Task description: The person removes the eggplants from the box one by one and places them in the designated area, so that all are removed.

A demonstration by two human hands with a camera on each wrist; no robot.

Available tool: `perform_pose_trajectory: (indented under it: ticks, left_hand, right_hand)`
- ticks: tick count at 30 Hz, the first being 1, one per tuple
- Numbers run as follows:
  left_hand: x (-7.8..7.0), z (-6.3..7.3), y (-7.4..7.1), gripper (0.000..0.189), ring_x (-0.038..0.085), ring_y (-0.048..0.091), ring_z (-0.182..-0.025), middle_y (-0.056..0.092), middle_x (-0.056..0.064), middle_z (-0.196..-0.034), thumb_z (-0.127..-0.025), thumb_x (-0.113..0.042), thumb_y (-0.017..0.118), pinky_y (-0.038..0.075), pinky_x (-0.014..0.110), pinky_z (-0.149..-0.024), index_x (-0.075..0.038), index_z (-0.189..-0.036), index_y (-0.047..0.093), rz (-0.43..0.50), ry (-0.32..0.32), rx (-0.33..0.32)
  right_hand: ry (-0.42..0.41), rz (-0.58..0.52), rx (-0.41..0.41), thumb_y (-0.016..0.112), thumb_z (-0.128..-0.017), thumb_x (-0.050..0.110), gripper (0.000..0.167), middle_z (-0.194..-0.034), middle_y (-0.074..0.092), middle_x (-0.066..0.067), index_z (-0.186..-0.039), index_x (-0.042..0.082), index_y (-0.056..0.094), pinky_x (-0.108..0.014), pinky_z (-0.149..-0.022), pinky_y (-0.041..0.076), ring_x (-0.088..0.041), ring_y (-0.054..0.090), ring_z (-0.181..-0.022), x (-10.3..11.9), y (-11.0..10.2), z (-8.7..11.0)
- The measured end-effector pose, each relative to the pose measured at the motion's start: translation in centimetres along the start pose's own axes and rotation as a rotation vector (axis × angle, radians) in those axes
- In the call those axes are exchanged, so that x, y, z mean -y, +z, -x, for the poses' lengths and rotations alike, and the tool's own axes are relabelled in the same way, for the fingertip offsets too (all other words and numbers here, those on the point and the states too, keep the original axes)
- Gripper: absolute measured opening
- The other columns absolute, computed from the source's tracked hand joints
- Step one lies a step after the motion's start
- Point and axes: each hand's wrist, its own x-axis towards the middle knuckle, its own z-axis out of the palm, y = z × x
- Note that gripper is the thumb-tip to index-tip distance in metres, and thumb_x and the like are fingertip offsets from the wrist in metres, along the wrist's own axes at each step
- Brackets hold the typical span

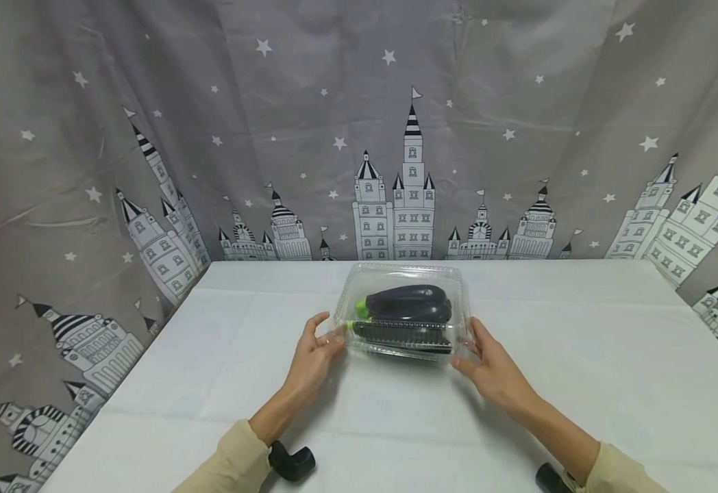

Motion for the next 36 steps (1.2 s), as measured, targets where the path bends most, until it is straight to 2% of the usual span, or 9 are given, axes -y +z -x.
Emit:
perform_pose_trajectory:
  ticks: [4,6,13,20,28,36]
  left_hand:
    - [0.18,-0.15,0.02,0.052,0.035,0.055,-0.121,0.051,0.035,-0.134,-0.097,0.003,0.049,0.047,0.027,-0.093,0.006,-0.146,0.031,0.061,-0.009,-0.018]
    - [0.32,-0.28,0.02,0.05,0.033,0.057,-0.118,0.051,0.035,-0.133,-0.097,0.004,0.05,0.048,0.024,-0.09,0.007,-0.145,0.033,0.092,-0.015,-0.024]
    - [0.43,-0.65,0.08,0.053,0.038,0.051,-0.126,0.05,0.033,-0.136,-0.096,0.006,0.048,0.045,0.034,-0.101,0.007,-0.146,0.032,0.152,-0.059,-0.027]
    - [0.37,-0.03,0.52,0.052,0.035,0.048,-0.127,0.05,0.033,-0.135,-0.1,0.003,0.043,0.039,0.043,-0.107,0.008,-0.149,0.028,0.131,-0.027,-0.036]
    - [0.17,0.15,0.44,0.053,0.036,0.044,-0.13,0.047,0.032,-0.134,-0.101,0.004,0.039,0.037,0.043,-0.109,0.008,-0.151,0.024,0.122,-0.016,-0.012]
    - [0.24,-0.06,0.44,0.053,0.03,0.05,-0.121,0.047,0.033,-0.135,-0.098,0.007,0.037,0.042,0.036,-0.104,0.01,-0.149,0.026,0.142,-0.023,-0.024]
  right_hand:
    - [0.003,0.001,0.001,0.057,-0.098,0.009,0.083,-0.161,0.004,-0.026,-0.154,-0.008,-0.002,-0.051,-0.116,0.012,-0.042,0.019,-0.144,-0.06,-0.01,-0.01]
    - [0.001,0.0,0.001,0.057,-0.098,0.008,0.083,-0.16,0.005,-0.026,-0.154,-0.008,-0.001,-0.051,-0.116,0.012,-0.042,0.019,-0.144,-0.07,-0.02,0.0]
    - [0.004,-0.003,-0.006,0.057,-0.097,0.008,0.082,-0.16,0.005,-0.026,-0.154,-0.008,0.0,-0.051,-0.116,0.013,-0.043,0.02,-0.144,-0.15,-0.05,0.05]
    - [0.015,-0.004,-0.002,0.057,-0.098,0.009,0.083,-0.161,0.005,-0.025,-0.154,-0.008,0.0,-0.051,-0.116,0.013,-0.042,0.019,-0.144,0.02,0.12,0.22]
    - [0.012,0.012,-0.006,0.057,-0.098,0.01,0.082,-0.161,0.004,-0.024,-0.155,-0.007,0.0,-0.051,-0.116,0.012,-0.041,0.019,-0.144,-0.01,0.05,-0.04]
    - [0.007,0.021,-0.006,0.057,-0.098,0.01,0.082,-0.161,0.005,-0.025,-0.154,-0.008,0.0,-0.052,-0.116,0.012,-0.042,0.021,-0.144,0.09,-0.04,0.04]
